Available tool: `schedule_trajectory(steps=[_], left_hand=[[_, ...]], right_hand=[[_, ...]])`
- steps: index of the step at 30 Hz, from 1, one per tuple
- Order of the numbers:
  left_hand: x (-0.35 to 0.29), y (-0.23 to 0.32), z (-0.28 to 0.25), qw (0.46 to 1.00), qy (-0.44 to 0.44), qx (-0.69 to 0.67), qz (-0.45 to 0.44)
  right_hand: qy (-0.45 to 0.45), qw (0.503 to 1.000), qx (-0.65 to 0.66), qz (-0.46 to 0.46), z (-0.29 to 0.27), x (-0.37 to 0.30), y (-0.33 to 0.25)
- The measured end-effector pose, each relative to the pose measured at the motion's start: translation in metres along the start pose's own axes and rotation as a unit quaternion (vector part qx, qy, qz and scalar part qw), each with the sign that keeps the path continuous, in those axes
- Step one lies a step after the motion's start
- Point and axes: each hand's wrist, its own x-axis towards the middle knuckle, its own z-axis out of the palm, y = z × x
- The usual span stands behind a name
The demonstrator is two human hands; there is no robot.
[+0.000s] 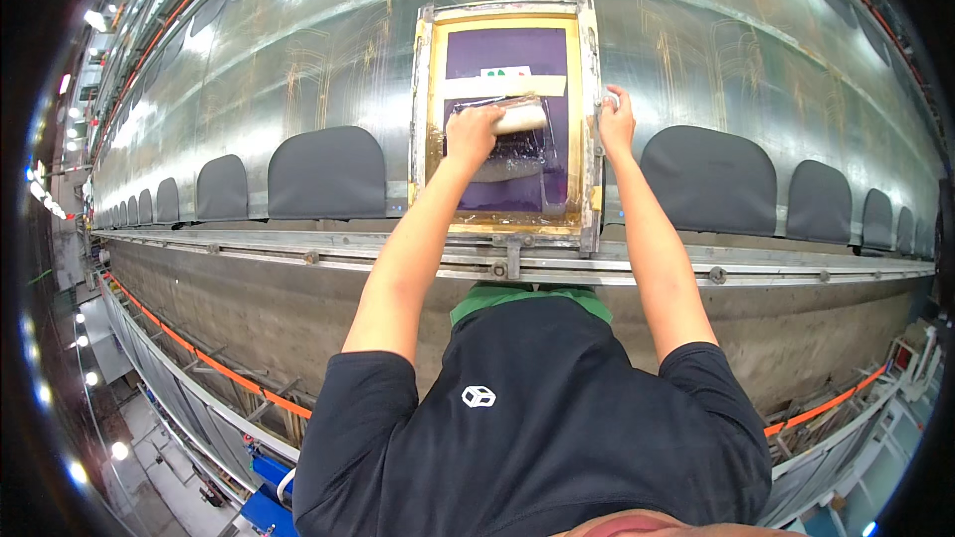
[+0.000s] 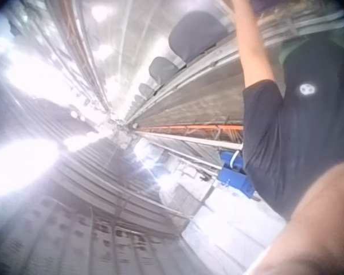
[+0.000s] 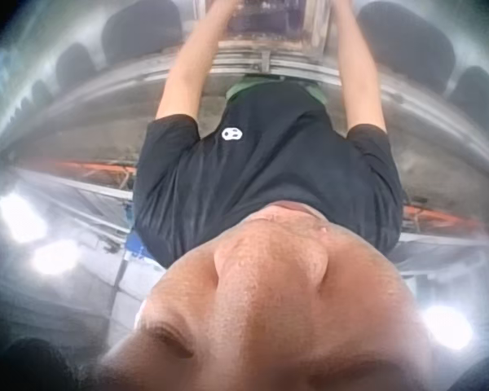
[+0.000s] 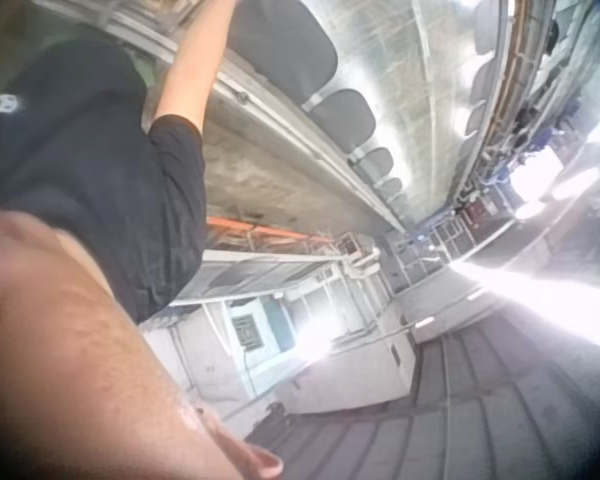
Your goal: The person performs screen printing by repeatedly applying purple ink to a mesh screen using a squeegee. They move the screen along a conveyor belt, apply ink, and return to a workbench to reload the squeegee with ink from a bottle.
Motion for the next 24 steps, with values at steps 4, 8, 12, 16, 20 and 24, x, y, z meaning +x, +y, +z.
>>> schedule_trajectory(steps=[4, 8, 12, 16, 20, 24], left_hand=[[-0.081, 0.028, 0.012, 0.999, -0.023, 0.009, 0.041], [-0.145, 0.033, 0.008, 0.998, -0.005, -0.001, 0.070], [-0.161, 0.024, -0.020, 0.996, 0.007, -0.053, 0.076], [-0.175, -0.018, -0.052, 0.998, 0.008, -0.052, 0.028], [-0.192, -0.117, -0.096, 1.000, 0.006, -0.014, -0.010], [-0.215, -0.236, -0.130, 1.000, 0.015, 0.000, -0.005]], right_hand=[[0.001, 0.999, 0.010, 0.041, -0.005, 0.000, 0.006], [-0.050, 0.998, -0.009, 0.042, -0.007, 0.007, -0.006], [0.028, 0.995, 0.002, -0.093, -0.002, 0.026, -0.011], [-0.006, 0.998, 0.031, -0.047, 0.043, -0.022, -0.076], [0.025, 0.992, 0.049, -0.113, 0.156, -0.071, -0.093], [-0.009, 0.998, 0.051, -0.027, 0.254, -0.134, -0.151]])
